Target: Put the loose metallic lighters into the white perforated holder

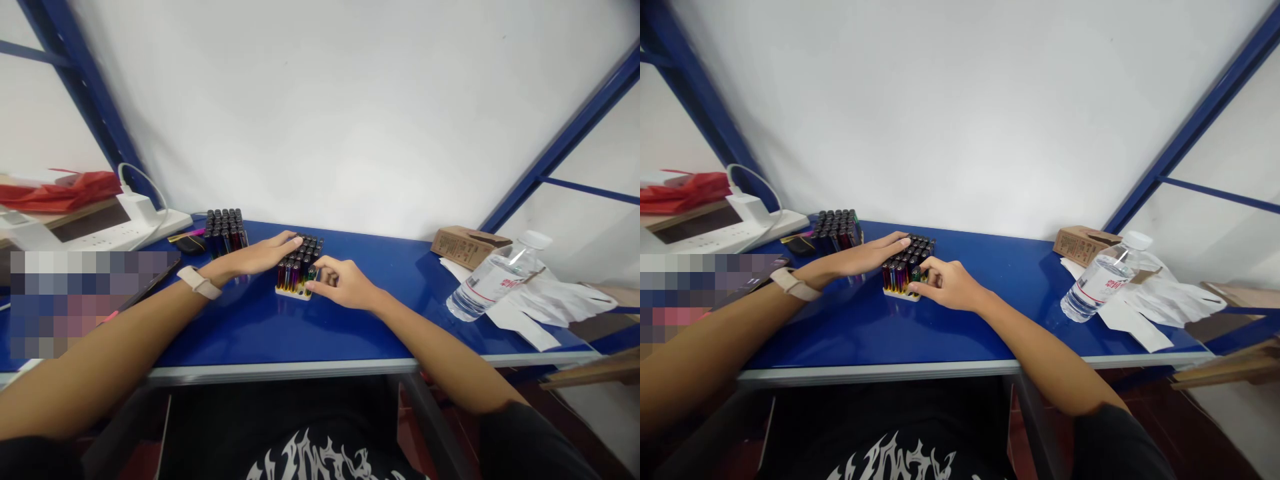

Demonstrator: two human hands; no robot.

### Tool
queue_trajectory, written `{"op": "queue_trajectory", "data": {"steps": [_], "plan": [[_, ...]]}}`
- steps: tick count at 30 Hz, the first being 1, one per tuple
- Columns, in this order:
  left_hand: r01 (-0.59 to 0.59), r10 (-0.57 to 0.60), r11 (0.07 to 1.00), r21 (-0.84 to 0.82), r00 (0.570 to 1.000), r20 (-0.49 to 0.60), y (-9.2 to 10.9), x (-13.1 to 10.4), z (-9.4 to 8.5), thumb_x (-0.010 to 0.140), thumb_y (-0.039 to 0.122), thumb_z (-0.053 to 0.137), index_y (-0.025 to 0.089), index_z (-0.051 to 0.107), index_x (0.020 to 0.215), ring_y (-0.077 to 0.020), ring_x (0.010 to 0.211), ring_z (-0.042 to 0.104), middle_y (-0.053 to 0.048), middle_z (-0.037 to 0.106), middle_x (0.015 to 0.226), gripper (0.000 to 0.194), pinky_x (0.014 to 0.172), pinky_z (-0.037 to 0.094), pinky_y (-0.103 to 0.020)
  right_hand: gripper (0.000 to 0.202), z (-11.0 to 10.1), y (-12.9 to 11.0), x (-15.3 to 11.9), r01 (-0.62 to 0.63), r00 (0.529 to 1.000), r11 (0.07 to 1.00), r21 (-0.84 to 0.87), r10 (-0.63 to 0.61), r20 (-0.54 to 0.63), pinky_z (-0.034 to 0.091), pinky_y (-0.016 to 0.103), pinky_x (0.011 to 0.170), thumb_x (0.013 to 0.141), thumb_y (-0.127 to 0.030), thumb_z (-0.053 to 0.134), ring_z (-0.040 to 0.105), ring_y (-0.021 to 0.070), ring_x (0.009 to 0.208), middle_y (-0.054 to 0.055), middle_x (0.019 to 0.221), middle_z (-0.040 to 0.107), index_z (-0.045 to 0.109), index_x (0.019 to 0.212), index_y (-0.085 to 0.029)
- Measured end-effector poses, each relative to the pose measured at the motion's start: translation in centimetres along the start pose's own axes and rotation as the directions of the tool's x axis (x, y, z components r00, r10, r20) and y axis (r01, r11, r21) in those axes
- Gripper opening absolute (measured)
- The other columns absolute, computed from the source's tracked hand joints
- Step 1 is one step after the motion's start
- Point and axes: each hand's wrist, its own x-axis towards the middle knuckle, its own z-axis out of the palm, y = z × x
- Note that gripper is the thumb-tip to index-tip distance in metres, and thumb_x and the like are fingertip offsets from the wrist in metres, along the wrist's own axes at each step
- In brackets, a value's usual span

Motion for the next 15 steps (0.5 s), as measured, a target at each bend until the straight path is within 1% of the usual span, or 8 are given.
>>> {"op": "queue_trajectory", "data": {"steps": [3,6,8,11,15], "plan": [[-0.016,0.016,1.000,-0.002,1.000,0.003,-0.4,0.2,0.0,0.099,0.098,0.034,0.034,0.052,0.168,-0.0402,0.161,0.051,-0.007,0.056,0.178,0.096,0.135,0.038,-0.053,0.039,0.0,-0.1,0.0,0.025,0.998,0.999,0.022,-0.024,-0.060,0.046,0.033,0.066,0.099,-0.061,0.075,0.059,0.0166,0.063,-0.003,0.073,0.066,0.060,0.104,-0.025],[-0.023,0.024,1.000,-0.014,1.000,0.012,-0.6,0.3,0.0,0.099,0.098,0.034,0.035,0.051,0.170,-0.0397,0.158,0.054,-0.007,0.057,0.176,0.096,0.133,0.040,-0.053,0.041,-0.3,-0.2,-0.1,0.044,0.987,0.999,0.016,-0.041,-0.154,0.045,0.033,0.065,0.100,-0.064,0.073,0.056,0.0156,0.060,-0.004,0.071,0.062,0.058,0.101,-0.026],[-0.015,0.016,1.000,-0.011,1.000,0.010,-0.6,0.3,0.0,0.099,0.098,0.034,0.034,0.052,0.169,-0.0401,0.158,0.054,-0.008,0.057,0.177,0.096,0.133,0.040,-0.053,0.042,-0.5,-0.3,-0.1,0.048,0.980,0.999,0.001,-0.047,-0.192,0.044,0.033,0.064,0.100,-0.065,0.072,0.055,0.0153,0.060,-0.004,0.071,0.061,0.057,0.100,-0.026],[-0.018,0.018,1.000,-0.010,1.000,0.011,-0.5,0.3,0.0,0.100,0.096,0.035,0.032,0.053,0.168,-0.0400,0.158,0.053,-0.009,0.057,0.176,0.095,0.134,0.038,-0.053,0.042,-0.6,0.0,-0.1,0.043,0.980,0.999,-0.027,-0.048,-0.195,0.045,0.033,0.065,0.101,-0.065,0.072,0.055,0.0152,0.060,-0.004,0.071,0.062,0.057,0.101,-0.025],[-0.020,0.021,1.000,-0.020,0.999,0.033,-0.6,0.4,-0.1,0.103,0.093,0.034,0.030,0.051,0.167,-0.0385,0.156,0.055,-0.011,0.056,0.176,0.091,0.133,0.040,-0.054,0.041,-0.2,1.0,0.2,0.053,0.982,0.996,-0.071,-0.065,-0.176,0.046,0.032,0.064,0.101,-0.064,0.071,0.056,0.0145,0.059,-0.004,0.072,0.064,0.059,0.103,-0.025]]}}
